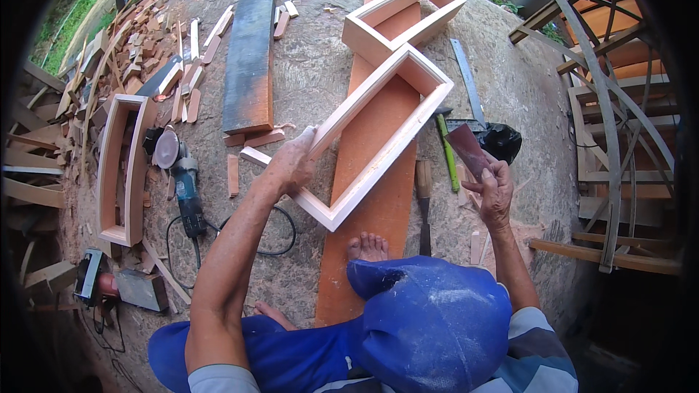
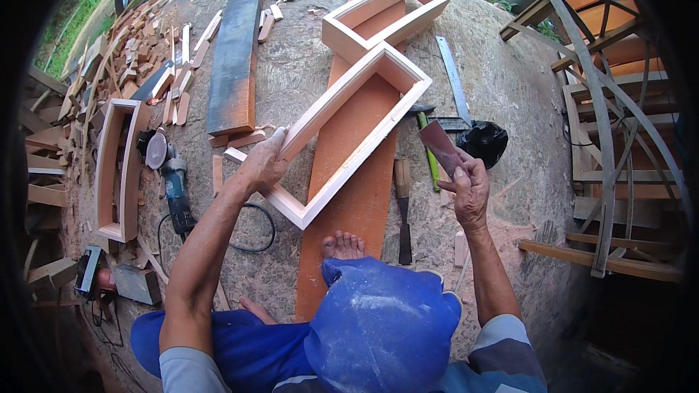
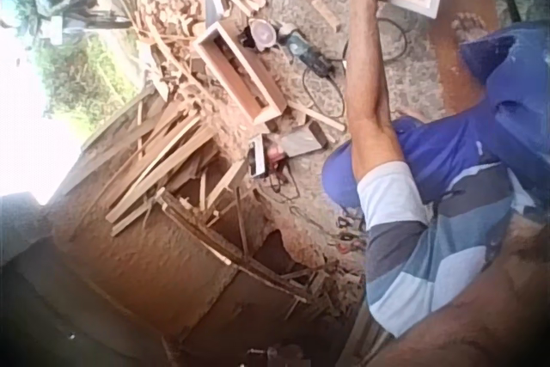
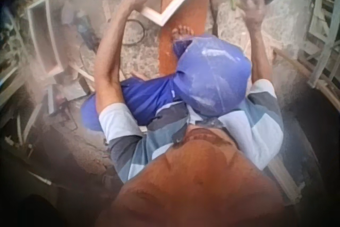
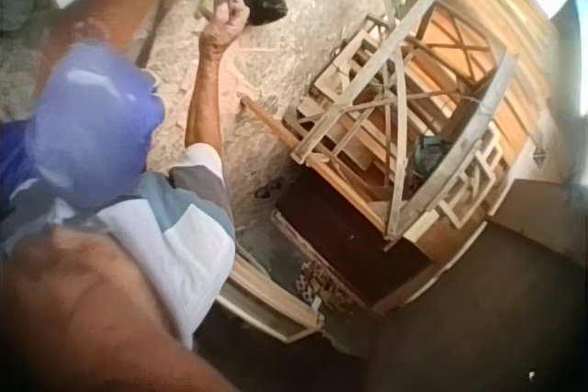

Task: The person uses a chisel and mallet to carve and smooth the edges of a rectangular wooden box. They then sand the box with sandpaper and inspect a wooden window frame with a screen.

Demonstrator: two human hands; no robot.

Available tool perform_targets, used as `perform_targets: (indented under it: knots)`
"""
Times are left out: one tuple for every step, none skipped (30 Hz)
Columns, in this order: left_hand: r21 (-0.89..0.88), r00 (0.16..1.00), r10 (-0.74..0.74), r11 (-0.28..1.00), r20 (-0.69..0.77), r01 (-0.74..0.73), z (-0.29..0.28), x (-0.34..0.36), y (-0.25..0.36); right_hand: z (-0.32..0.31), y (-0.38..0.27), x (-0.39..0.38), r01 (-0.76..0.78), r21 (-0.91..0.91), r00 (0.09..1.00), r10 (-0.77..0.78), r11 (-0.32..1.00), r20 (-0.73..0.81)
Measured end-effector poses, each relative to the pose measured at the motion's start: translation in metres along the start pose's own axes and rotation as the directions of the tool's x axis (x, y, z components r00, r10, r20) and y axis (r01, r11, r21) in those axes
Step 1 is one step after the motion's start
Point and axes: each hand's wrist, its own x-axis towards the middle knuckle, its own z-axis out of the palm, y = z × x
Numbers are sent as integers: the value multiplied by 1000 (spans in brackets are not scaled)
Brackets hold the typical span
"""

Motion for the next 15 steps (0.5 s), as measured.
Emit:
perform_targets:
  knots:
    - [1,1000,-14,1000,16,14,1,2,-3,23,1,2,107,70,994,-105,992,-32]
    - [-3,999,-19,1000,45,19,1,5,-5,42,0,3,209,-287,973,-170,935,155]
    - [-17,999,-27,999,47,28,3,5,-6,57,-1,5,407,-497,908,-281,767,310]
    - [-26,998,-39,999,46,40,4,5,-7,75,0,12,468,-475,842,-212,745,497]
    - [-40,999,-36,999,30,37,5,5,-8,91,2,19,611,-383,694,-235,693,681]
    - [-9,999,-46,999,18,46,6,5,-7,102,3,30,661,-402,648,-213,633,731]
    - [-19,999,-33,999,3,33,6,4,-8,114,2,39,750,-391,554,-186,533,811]
    - [-31,1000,-20,999,-13,20,7,4,-8,124,-1,41,862,-313,420,-217,399,881]
    - [-41,1000,-20,999,-13,19,7,4,-8,133,-9,38,845,-323,411,-132,426,902]
    - [-33,1000,-16,999,-20,15,7,4,-8,142,-18,30,858,-285,367,-122,426,922]
    - [-25,1000,-23,999,-8,23,7,4,-8,149,-29,23,879,-211,311,-180,427,933]
    - [-22,1000,-28,999,3,28,7,4,-7,157,-42,8,901,-120,196,-146,416,970]
    - [-33,1000,-18,999,-9,18,8,3,-6,165,-51,-4,920,-83,141,-126,384,982]
    - [-41,1000,-8,999,-25,7,8,2,-6,164,-60,6,890,-182,244,-100,417,964]
    - [-43,999,-5,999,-39,3,8,0,-6,163,-63,15,878,-195,243,-56,437,968]
